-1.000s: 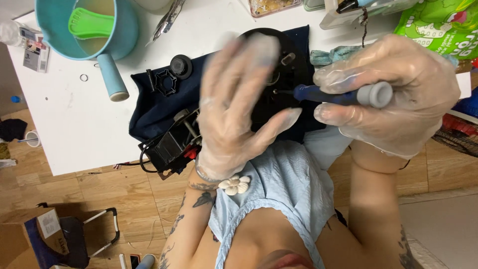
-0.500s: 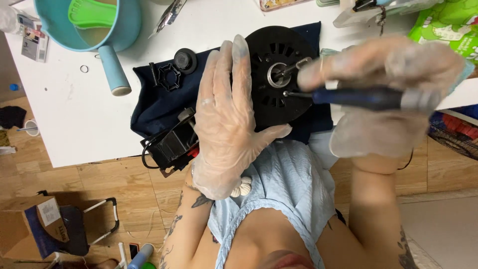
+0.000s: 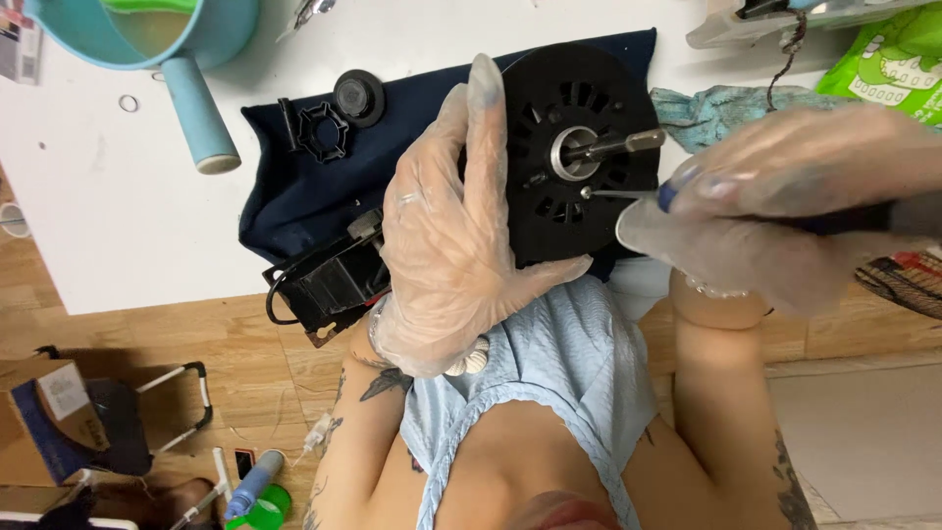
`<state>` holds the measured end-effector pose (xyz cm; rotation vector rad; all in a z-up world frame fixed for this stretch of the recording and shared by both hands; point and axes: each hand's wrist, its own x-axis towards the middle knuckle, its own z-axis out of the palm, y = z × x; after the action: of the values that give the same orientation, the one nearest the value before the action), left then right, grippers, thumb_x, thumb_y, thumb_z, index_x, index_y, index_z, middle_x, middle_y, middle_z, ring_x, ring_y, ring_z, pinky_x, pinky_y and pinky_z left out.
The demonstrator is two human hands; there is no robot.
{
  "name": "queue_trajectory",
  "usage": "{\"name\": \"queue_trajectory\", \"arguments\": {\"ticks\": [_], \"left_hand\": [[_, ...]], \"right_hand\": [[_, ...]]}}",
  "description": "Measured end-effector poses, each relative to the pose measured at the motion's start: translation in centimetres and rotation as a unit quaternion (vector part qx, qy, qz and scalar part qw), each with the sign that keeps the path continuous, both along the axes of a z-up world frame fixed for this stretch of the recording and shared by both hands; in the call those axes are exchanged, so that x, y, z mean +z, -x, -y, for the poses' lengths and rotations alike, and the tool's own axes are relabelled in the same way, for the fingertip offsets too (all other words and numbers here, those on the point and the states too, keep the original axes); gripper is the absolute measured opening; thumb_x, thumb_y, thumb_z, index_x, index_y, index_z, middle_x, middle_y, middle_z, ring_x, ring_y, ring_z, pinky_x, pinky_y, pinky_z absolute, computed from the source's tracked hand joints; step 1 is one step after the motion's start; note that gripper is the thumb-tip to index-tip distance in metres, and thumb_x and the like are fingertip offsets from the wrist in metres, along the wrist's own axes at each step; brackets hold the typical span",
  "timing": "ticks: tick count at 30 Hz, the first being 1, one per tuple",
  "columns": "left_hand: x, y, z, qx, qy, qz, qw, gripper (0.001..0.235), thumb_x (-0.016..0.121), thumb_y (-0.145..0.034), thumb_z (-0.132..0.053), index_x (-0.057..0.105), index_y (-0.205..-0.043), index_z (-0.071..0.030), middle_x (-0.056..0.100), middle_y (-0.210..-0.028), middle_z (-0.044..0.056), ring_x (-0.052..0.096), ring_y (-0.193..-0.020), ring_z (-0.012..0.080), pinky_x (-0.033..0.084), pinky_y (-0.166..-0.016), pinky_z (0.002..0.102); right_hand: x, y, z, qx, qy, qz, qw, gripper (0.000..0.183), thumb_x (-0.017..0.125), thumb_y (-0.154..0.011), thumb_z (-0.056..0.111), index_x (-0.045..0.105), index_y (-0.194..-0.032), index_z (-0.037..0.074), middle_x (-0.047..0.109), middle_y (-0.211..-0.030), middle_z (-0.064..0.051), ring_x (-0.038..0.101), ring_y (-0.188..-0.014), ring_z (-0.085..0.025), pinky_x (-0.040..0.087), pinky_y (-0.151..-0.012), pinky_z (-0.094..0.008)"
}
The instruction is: The person uses a screwdriver to tighten screws on a black circular electronic device held on their lap. They repeatedly adjust the device and reposition the screwdriver to work on different screws.
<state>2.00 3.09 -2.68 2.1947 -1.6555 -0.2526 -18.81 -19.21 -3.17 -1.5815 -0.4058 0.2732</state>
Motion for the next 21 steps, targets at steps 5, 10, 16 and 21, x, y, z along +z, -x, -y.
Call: {"name": "queue_trajectory", "arguments": {"ticks": [5, 10, 16, 21], "left_hand": [[-0.2, 0.1, 0.1, 0.001, 0.012, 0.039, 0.999, 0.177, 0.112, -0.050, -0.090, 0.009, -0.168, -0.008, 0.044, -0.167, 0.016, 0.059, -0.148, 0.0317, 0.053, -0.123, 0.043], [-0.5, 0.1, 0.1, -0.007, 0.017, 0.059, 0.998, 0.178, 0.110, -0.049, -0.095, 0.011, -0.166, -0.006, 0.045, -0.165, 0.016, 0.056, -0.152, 0.0284, 0.053, -0.125, 0.041], [-0.2, 0.1, 0.4, -0.004, 0.007, 0.074, 0.997, 0.175, 0.107, -0.047, -0.096, 0.015, -0.165, -0.006, 0.047, -0.161, 0.013, 0.059, -0.144, 0.0261, 0.053, -0.121, 0.038], [-0.4, 0.2, 0.1, 0.000, 0.013, 0.059, 0.998, 0.176, 0.110, -0.044, -0.093, 0.015, -0.166, -0.009, 0.047, -0.163, 0.013, 0.062, -0.144, 0.0288, 0.054, -0.121, 0.040]], "right_hand": [[-2.6, -3.9, -7.8, -0.633, -0.141, 0.353, 0.674, 0.077, 0.035, -0.073, 0.090, 0.030, -0.076, 0.013, 0.033, -0.058, -0.003, 0.040, -0.043, -0.020, 0.034, -0.046, -0.039], [-3.6, -2.7, -7.3, -0.613, -0.139, 0.285, 0.724, 0.059, 0.051, -0.097, 0.067, 0.026, -0.074, 0.019, 0.020, -0.059, 0.004, 0.018, -0.048, -0.013, 0.020, -0.050, -0.037], [-9.7, -1.3, -9.5, -0.800, -0.098, 0.360, 0.469, 0.068, 0.046, -0.092, 0.067, 0.065, -0.129, 0.014, 0.066, -0.119, 0.001, 0.055, -0.106, -0.011, 0.042, -0.103, -0.030], [-11.1, 0.3, -8.4, -0.734, 0.022, 0.541, 0.410, 0.042, 0.033, -0.124, 0.021, 0.055, -0.142, -0.010, 0.054, -0.138, -0.028, 0.045, -0.129, -0.034, 0.028, -0.115, -0.038]]}}
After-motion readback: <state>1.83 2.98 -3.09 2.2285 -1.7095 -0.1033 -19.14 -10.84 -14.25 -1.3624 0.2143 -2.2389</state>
